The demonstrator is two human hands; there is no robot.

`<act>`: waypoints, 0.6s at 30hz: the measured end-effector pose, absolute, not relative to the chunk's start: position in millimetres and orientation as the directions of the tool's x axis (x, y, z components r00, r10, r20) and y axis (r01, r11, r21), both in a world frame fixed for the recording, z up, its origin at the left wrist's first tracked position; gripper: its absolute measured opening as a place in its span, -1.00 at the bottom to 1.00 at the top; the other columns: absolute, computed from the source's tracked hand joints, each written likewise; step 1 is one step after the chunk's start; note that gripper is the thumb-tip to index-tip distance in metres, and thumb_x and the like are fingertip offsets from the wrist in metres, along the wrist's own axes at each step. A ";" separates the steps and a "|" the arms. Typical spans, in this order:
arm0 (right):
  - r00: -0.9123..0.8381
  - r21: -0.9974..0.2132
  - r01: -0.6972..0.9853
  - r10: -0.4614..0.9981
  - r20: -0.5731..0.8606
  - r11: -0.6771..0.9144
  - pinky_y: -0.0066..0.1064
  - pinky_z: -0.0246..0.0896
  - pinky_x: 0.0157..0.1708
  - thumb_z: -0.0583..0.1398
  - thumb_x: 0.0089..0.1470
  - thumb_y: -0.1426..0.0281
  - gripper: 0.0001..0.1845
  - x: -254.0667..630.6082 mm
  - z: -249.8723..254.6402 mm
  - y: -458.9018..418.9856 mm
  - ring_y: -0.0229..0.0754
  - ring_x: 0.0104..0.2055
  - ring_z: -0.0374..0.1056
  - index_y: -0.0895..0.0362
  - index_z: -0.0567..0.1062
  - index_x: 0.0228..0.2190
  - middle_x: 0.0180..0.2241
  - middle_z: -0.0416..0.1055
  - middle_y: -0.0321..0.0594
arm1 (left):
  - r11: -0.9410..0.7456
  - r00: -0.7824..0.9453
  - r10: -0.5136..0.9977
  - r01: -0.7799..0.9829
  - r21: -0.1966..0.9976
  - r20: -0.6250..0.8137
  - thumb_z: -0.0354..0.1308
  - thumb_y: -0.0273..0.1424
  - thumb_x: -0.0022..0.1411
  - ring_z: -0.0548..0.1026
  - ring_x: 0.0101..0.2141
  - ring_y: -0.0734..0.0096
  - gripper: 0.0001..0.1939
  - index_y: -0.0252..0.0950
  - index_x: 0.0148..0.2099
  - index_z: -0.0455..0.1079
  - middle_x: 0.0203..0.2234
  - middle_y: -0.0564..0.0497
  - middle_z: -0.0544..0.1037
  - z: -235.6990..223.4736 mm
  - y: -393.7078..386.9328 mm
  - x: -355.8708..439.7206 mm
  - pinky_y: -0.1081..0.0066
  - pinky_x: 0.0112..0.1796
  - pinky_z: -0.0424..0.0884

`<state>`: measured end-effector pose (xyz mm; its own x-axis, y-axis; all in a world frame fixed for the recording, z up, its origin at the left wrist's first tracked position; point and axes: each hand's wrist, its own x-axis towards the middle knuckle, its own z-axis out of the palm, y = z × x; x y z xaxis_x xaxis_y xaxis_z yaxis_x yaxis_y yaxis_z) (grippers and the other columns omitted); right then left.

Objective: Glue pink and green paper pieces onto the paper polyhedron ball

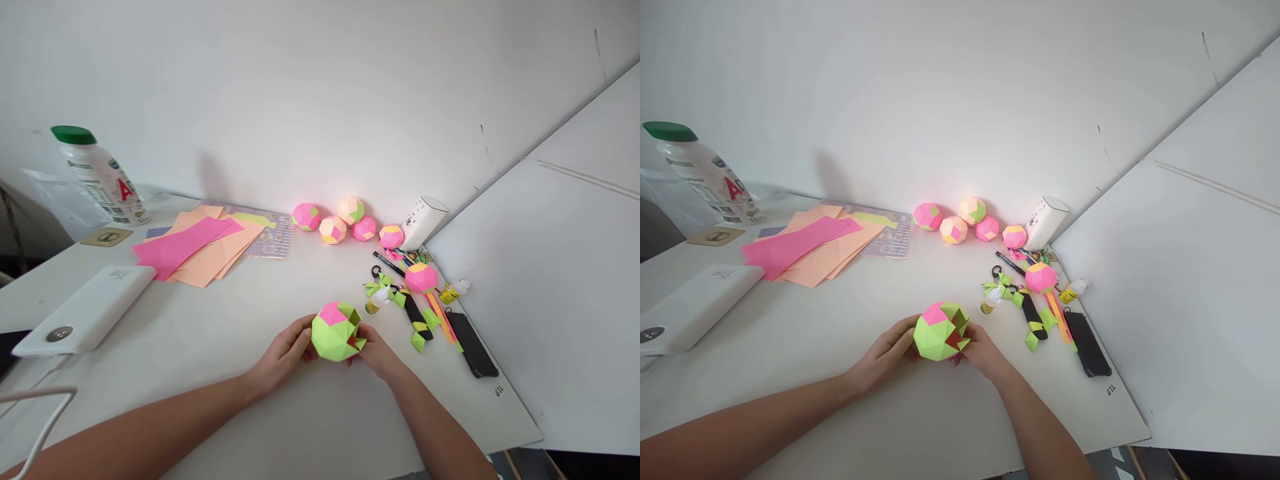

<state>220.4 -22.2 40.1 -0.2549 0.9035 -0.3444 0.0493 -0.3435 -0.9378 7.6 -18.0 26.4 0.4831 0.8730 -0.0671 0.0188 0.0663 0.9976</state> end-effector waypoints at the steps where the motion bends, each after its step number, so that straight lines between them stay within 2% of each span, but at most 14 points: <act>1: -0.253 -0.939 0.048 0.905 -0.343 -0.342 -0.40 0.20 -0.55 0.32 -0.22 0.38 -0.81 220.6 39.7 -22.3 -0.27 -0.56 0.30 0.14 0.48 -0.45 -0.58 0.40 -0.32 | 0.054 0.491 0.870 0.015 0.998 -0.055 -0.16 -0.04 0.34 0.48 -0.30 0.25 -0.46 -0.24 0.21 0.20 -0.23 -0.09 0.52 26.7 -18.3 7.3 0.28 -0.24 0.48; 6: -0.265 -0.953 0.047 0.916 -0.302 -0.301 -0.40 0.20 -0.55 0.34 -0.15 0.32 -0.68 221.7 38.6 -22.7 -0.25 -0.53 0.31 0.12 0.47 -0.29 -0.54 0.39 -0.31 | -0.022 0.535 0.845 -0.005 1.000 0.021 -0.10 -0.01 0.32 0.48 -0.36 0.31 -0.44 -0.24 0.20 0.18 -0.31 -0.05 0.50 29.7 -19.9 6.6 0.28 -0.27 0.47; 10: -0.274 -0.971 0.019 0.933 -0.233 -0.237 -0.40 0.26 -0.54 0.40 -0.21 0.32 -0.35 222.6 36.2 -22.7 -0.23 -0.45 0.34 0.03 0.34 -0.05 -0.38 0.42 -0.29 | -0.028 0.553 0.832 -0.013 1.000 0.031 -0.10 -0.04 0.33 0.46 -0.37 0.32 -0.50 -0.24 0.16 0.19 -0.36 -0.03 0.48 29.4 -19.6 6.9 0.28 -0.28 0.45; 14: -0.290 -0.976 -0.023 0.936 -0.201 -0.217 -0.35 0.31 -0.48 0.43 -0.26 0.35 -0.12 222.8 35.2 -24.3 -0.16 -0.37 0.39 -0.01 0.17 0.06 -0.29 0.40 -0.24 | -0.009 0.539 0.842 -0.041 0.999 0.030 -0.04 -0.06 0.31 0.46 -0.32 0.33 -0.54 -0.21 0.12 0.20 -0.18 -0.10 0.47 24.9 -19.2 7.5 0.30 -0.30 0.44; 18: -0.355 -0.971 -0.083 0.917 -0.182 -0.225 -0.35 0.32 -0.39 0.46 -0.31 0.38 -0.05 223.7 35.1 -25.8 -0.15 -0.26 0.37 -0.04 0.16 0.09 -0.12 0.36 -0.17 | 0.004 0.522 0.853 -0.058 0.998 0.027 -0.03 -0.08 0.32 0.42 -0.17 0.27 -0.60 -0.18 0.09 0.16 -0.11 -0.12 0.42 22.3 -19.1 8.5 0.37 -0.34 0.43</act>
<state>223.7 -25.8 35.1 -0.3552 0.9170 -0.1817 -0.0833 -0.2247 -0.9709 8.5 -19.1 22.3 0.5215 0.8528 0.0271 -0.0580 0.0037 0.9983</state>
